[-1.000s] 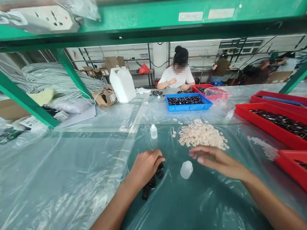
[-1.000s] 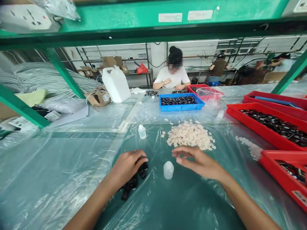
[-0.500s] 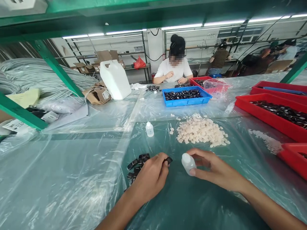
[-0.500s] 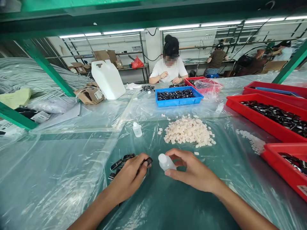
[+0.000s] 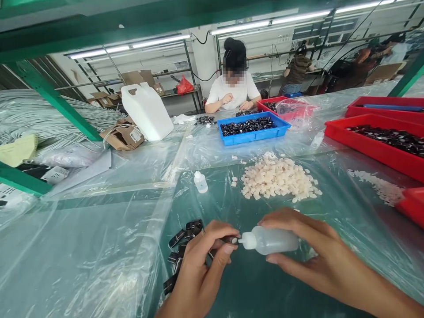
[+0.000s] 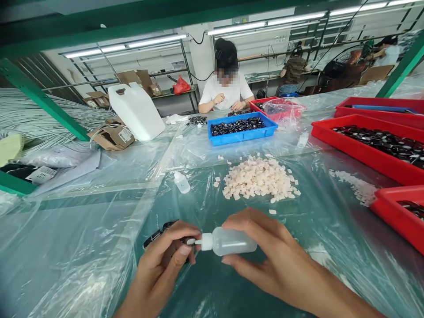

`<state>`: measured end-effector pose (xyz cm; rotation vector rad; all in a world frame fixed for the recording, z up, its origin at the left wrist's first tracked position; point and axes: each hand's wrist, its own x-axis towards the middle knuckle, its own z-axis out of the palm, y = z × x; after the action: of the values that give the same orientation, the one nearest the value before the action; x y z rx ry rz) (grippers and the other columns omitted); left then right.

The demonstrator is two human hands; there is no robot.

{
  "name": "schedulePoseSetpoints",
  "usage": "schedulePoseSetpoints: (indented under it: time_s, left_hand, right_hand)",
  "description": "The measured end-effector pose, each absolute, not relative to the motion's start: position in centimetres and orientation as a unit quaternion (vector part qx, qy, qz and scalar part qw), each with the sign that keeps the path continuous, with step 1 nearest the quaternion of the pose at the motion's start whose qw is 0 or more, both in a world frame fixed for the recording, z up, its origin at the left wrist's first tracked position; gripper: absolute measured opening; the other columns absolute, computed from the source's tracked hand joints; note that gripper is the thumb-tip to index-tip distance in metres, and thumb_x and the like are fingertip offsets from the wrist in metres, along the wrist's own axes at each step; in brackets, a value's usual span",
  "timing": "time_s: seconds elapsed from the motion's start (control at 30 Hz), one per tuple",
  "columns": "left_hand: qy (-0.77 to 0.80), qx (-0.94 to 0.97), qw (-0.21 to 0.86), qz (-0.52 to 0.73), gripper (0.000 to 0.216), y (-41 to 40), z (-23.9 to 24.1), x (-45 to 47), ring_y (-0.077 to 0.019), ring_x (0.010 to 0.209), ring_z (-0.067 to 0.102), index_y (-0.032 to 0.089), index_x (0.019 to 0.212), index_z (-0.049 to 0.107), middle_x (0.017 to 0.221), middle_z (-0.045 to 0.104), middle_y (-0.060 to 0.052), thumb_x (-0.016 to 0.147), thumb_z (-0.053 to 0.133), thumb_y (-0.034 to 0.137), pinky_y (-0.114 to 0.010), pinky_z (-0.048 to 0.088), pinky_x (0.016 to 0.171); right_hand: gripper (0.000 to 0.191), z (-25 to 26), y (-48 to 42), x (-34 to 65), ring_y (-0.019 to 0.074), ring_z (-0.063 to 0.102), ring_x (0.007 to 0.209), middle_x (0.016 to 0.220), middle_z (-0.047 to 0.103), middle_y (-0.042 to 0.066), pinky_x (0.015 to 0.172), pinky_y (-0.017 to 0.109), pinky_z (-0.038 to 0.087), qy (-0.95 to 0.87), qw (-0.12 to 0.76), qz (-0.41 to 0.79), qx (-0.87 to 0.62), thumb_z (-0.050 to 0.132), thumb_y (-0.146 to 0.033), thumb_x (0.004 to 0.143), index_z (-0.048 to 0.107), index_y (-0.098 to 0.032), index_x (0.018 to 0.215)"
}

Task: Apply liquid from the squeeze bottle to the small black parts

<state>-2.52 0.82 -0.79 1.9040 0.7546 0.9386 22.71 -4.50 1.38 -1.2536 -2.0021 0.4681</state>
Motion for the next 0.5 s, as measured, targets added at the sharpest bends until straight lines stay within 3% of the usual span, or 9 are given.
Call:
schedulePoseSetpoints:
  time_s: [0.27, 0.5]
  left_hand:
    - [0.297, 0.770, 0.410, 0.387, 0.035, 0.5, -0.7, -2.1, -0.0124, 0.073, 0.064, 0.040, 0.126, 0.066, 0.100, 0.068, 0.001, 0.107, 0.052, 0.014, -0.020, 0.052, 0.064]
    - [0.315, 0.724, 0.453, 0.413, 0.025, -0.4, -0.7, -1.6, -0.0126, 0.073, 0.067, 0.039, 0.121, 0.069, 0.103, 0.072, 0.000, 0.109, 0.054, 0.023, -0.021, 0.054, 0.068]
  right_hand:
    - [0.044, 1.9, -5.6, 23.0, 0.0241, 0.062, 0.129, 0.135, 0.064, 0.010, 0.103, 0.032, 0.060, -0.811, 0.344, -0.013, -0.472, 0.060, -0.025, 0.100, 0.058, -0.027, 0.144]
    - [0.067, 1.8, -7.5, 24.2, 0.0280, 0.068, 0.125, 0.145, 0.064, -0.004, 0.103, 0.034, 0.062, -0.827, 0.285, -0.045, -0.483, 0.072, -0.024, 0.092, 0.049, -0.037, 0.153]
